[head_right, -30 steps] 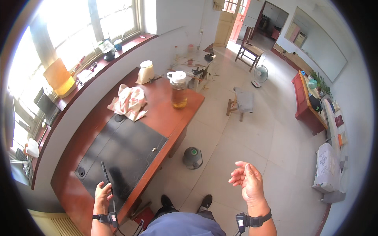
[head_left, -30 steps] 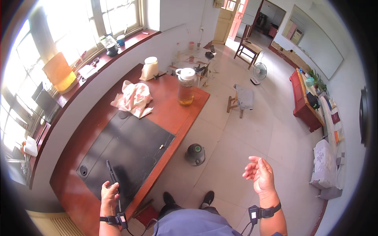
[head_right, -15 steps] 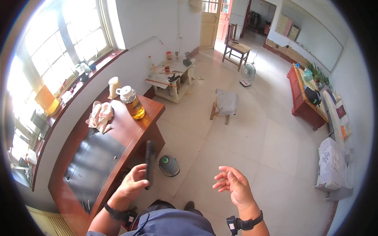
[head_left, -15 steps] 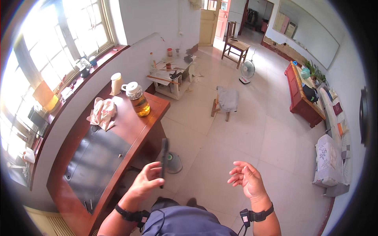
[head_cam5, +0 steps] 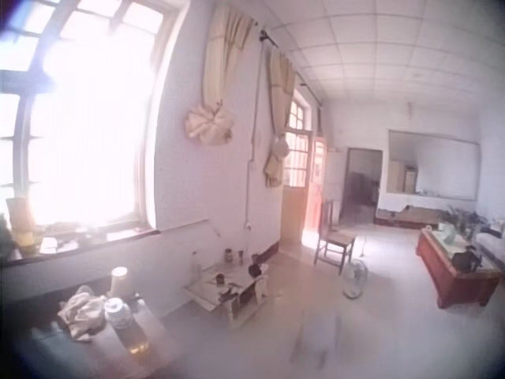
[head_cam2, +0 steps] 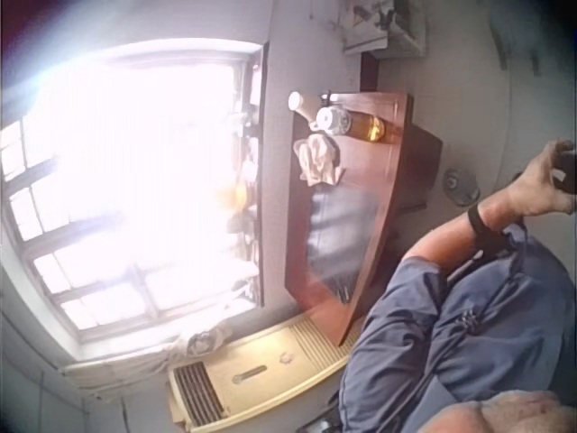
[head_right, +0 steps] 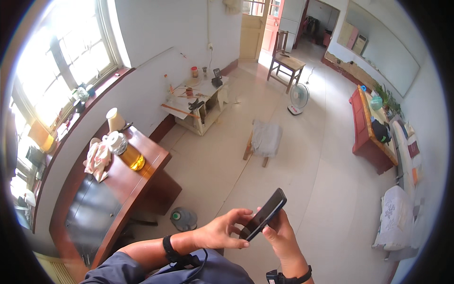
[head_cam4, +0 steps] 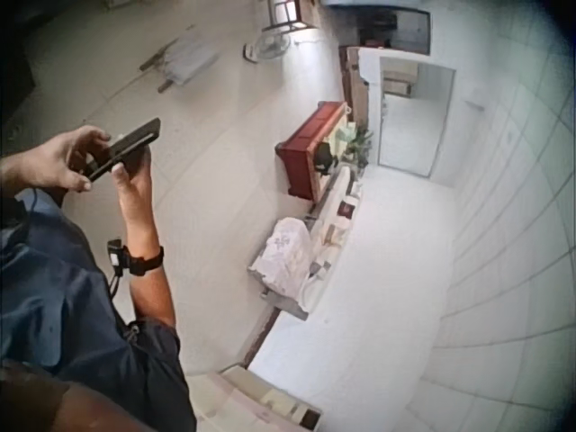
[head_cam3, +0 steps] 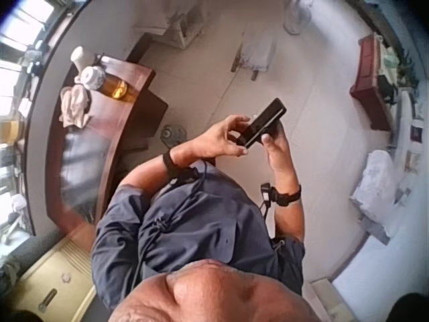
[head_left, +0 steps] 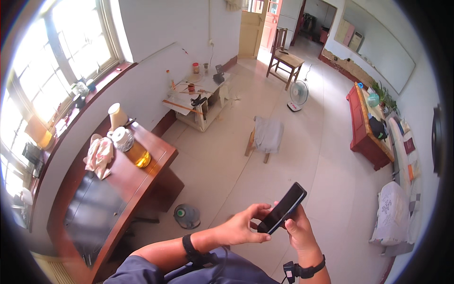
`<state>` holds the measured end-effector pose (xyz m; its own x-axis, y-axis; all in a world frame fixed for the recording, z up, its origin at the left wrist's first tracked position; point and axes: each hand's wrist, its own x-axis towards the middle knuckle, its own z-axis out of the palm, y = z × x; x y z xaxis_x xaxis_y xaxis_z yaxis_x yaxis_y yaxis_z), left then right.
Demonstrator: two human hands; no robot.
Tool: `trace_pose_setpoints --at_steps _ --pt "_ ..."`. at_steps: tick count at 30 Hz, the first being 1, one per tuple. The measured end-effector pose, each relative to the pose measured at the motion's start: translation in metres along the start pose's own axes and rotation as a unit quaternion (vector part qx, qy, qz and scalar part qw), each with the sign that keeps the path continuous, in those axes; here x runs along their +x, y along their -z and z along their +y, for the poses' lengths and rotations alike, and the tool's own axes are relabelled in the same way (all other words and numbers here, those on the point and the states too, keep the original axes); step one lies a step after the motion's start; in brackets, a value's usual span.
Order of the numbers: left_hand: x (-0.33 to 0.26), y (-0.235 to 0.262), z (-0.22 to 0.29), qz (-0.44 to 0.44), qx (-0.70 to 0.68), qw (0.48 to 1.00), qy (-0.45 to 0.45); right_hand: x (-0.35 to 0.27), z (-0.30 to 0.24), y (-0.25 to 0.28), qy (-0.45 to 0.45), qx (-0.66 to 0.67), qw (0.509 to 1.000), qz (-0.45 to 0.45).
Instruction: Gather tools and a broken chair and move to a workspace to begin repair.
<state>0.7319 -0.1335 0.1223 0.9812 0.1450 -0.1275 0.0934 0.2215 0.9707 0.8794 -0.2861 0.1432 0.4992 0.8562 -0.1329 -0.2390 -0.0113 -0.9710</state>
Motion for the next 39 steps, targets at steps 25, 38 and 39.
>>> trace_pose_setpoints --at_steps 25,38,39 --pt "0.421 0.220 0.099 0.241 -0.079 0.967 0.013 0.458 -0.136 0.239 -0.025 -0.027 0.999 -0.039" --pt "0.554 0.459 0.057 0.552 -0.057 0.827 0.089 0.681 -0.132 0.273 -0.119 -0.013 0.990 -0.072" --pt "0.563 0.486 0.052 0.574 -0.068 0.808 0.112 0.702 -0.129 0.272 -0.124 -0.016 0.990 -0.070"
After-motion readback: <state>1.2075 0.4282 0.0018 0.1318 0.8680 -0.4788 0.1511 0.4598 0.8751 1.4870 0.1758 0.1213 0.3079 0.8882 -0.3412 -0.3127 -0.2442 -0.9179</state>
